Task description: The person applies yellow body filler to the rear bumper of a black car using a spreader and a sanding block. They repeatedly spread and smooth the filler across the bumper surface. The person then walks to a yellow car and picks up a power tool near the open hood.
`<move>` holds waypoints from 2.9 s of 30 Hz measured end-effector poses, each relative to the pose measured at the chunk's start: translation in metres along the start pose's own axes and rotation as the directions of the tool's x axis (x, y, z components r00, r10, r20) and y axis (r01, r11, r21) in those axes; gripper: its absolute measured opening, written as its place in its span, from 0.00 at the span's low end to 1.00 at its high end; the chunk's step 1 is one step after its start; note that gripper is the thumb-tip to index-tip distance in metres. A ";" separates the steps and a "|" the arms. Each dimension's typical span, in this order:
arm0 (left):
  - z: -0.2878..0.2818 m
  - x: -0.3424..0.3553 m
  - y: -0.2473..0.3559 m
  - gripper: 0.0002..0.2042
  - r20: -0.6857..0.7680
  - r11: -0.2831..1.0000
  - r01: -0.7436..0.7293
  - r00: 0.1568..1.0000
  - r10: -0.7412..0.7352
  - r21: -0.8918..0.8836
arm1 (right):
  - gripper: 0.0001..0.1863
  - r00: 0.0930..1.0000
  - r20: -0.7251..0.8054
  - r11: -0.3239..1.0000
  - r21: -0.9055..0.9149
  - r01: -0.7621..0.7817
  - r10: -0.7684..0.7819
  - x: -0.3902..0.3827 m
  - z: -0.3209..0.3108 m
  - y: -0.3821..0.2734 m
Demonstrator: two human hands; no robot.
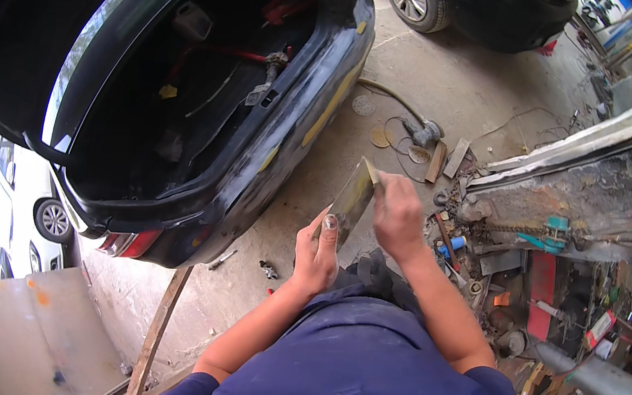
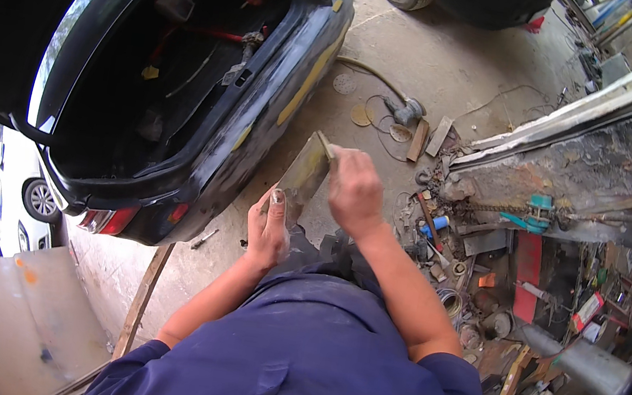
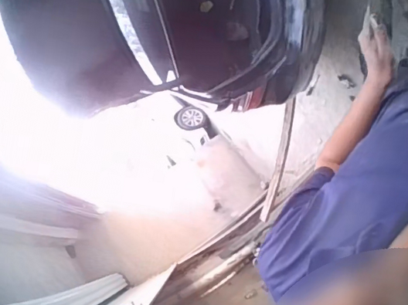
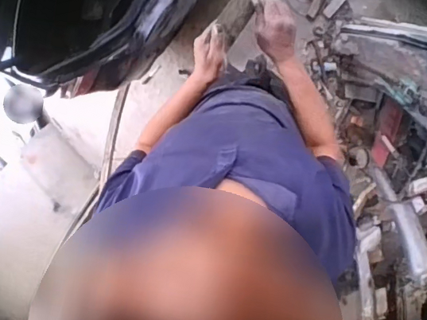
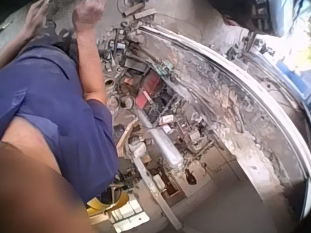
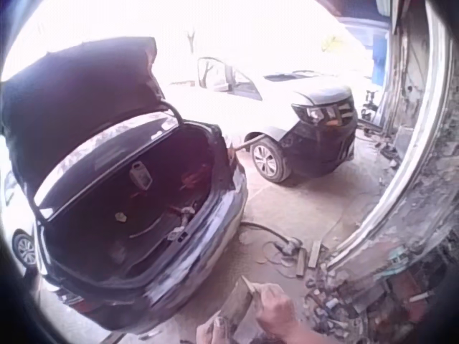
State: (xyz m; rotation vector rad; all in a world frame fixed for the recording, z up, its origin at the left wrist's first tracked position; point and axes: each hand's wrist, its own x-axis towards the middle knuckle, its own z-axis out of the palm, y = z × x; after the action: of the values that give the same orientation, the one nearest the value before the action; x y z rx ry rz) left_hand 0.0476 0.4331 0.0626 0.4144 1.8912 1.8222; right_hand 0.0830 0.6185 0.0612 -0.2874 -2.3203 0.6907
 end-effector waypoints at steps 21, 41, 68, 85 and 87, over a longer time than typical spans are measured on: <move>0.051 0.070 0.020 0.20 0.455 0.843 0.386 0.869 -0.195 -0.375 | 0.13 0.447 -0.311 0.518 0.708 -0.481 0.839 -0.076 -0.088 0.034; 0.094 0.077 0.040 0.18 0.846 0.822 0.569 0.446 -0.293 -0.015 | 0.18 -0.143 -0.561 0.567 0.823 0.006 0.816 -0.137 -0.091 -0.076; 0.129 -0.009 0.041 0.17 0.906 0.768 0.638 0.361 -0.224 -0.064 | 0.19 -0.077 -0.616 0.619 0.785 0.021 0.784 -0.160 -0.148 -0.113; 0.138 -0.038 0.047 0.20 0.830 0.565 0.696 -0.080 -0.552 0.443 | 0.22 0.046 -0.228 0.216 0.959 0.185 0.972 -0.223 -0.158 -0.067; 0.150 -0.034 0.048 0.18 0.835 0.544 0.759 0.001 -0.551 0.358 | 0.24 0.170 -0.478 0.505 0.843 -0.187 0.862 -0.225 -0.139 -0.061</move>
State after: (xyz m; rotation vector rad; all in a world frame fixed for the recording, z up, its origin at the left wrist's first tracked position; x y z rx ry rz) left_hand 0.1504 0.5453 0.1146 0.2362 0.7609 0.7178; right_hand 0.3423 0.5371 0.0556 -1.0073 -0.7110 1.2454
